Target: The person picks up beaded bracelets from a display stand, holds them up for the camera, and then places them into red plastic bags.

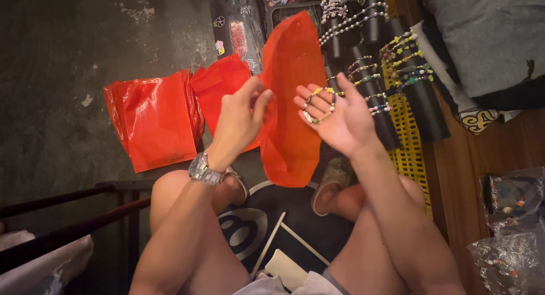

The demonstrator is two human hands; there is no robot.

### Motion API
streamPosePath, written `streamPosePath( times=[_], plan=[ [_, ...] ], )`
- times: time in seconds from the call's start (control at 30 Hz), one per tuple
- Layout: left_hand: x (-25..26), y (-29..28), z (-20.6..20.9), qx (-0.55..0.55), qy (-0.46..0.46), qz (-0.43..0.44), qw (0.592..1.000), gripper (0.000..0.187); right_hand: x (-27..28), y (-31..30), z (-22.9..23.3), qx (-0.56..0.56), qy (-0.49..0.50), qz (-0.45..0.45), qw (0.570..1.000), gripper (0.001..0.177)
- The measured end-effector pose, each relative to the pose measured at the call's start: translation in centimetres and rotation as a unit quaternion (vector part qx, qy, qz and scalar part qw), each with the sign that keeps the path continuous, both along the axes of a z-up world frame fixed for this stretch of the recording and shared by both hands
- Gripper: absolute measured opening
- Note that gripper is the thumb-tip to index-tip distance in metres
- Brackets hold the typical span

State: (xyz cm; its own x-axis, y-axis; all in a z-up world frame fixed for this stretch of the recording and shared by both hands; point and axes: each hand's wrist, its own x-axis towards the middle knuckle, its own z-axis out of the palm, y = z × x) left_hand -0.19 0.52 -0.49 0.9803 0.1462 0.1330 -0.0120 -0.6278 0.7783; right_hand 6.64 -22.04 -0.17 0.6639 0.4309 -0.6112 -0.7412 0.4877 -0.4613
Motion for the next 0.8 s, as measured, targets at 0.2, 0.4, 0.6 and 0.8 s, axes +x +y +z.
streamPosePath(
  times=[0.2, 0.4, 0.6, 0.8],
  plan=[
    [-0.9, -1.8, 1.2, -0.019, -0.034, -0.053, 0.998, 0.017, -0.3, 4.4, -4.0, 0.058, 0.029, 0.078, 0.995, 0.072],
    [-1.8, -2.3, 1.2, -0.074, -0.044, -0.070, 0.994, 0.020, -1.8, 7.2, -9.1, 0.083, 0.062, -0.024, 0.994, 0.082],
    [-2.2, -2.4, 1.4, -0.107, -0.044, -0.073, 0.991, 0.018, -2.0, 7.2, -15.1, 0.034, 0.020, -0.025, 0.999, 0.066],
    [-2.0, -2.0, 0.8, -0.125, -0.038, -0.052, 0.990, 0.017, -2.1, 7.8, -11.9, 0.012, -0.018, -0.002, 1.000, 0.053]
  ],
)
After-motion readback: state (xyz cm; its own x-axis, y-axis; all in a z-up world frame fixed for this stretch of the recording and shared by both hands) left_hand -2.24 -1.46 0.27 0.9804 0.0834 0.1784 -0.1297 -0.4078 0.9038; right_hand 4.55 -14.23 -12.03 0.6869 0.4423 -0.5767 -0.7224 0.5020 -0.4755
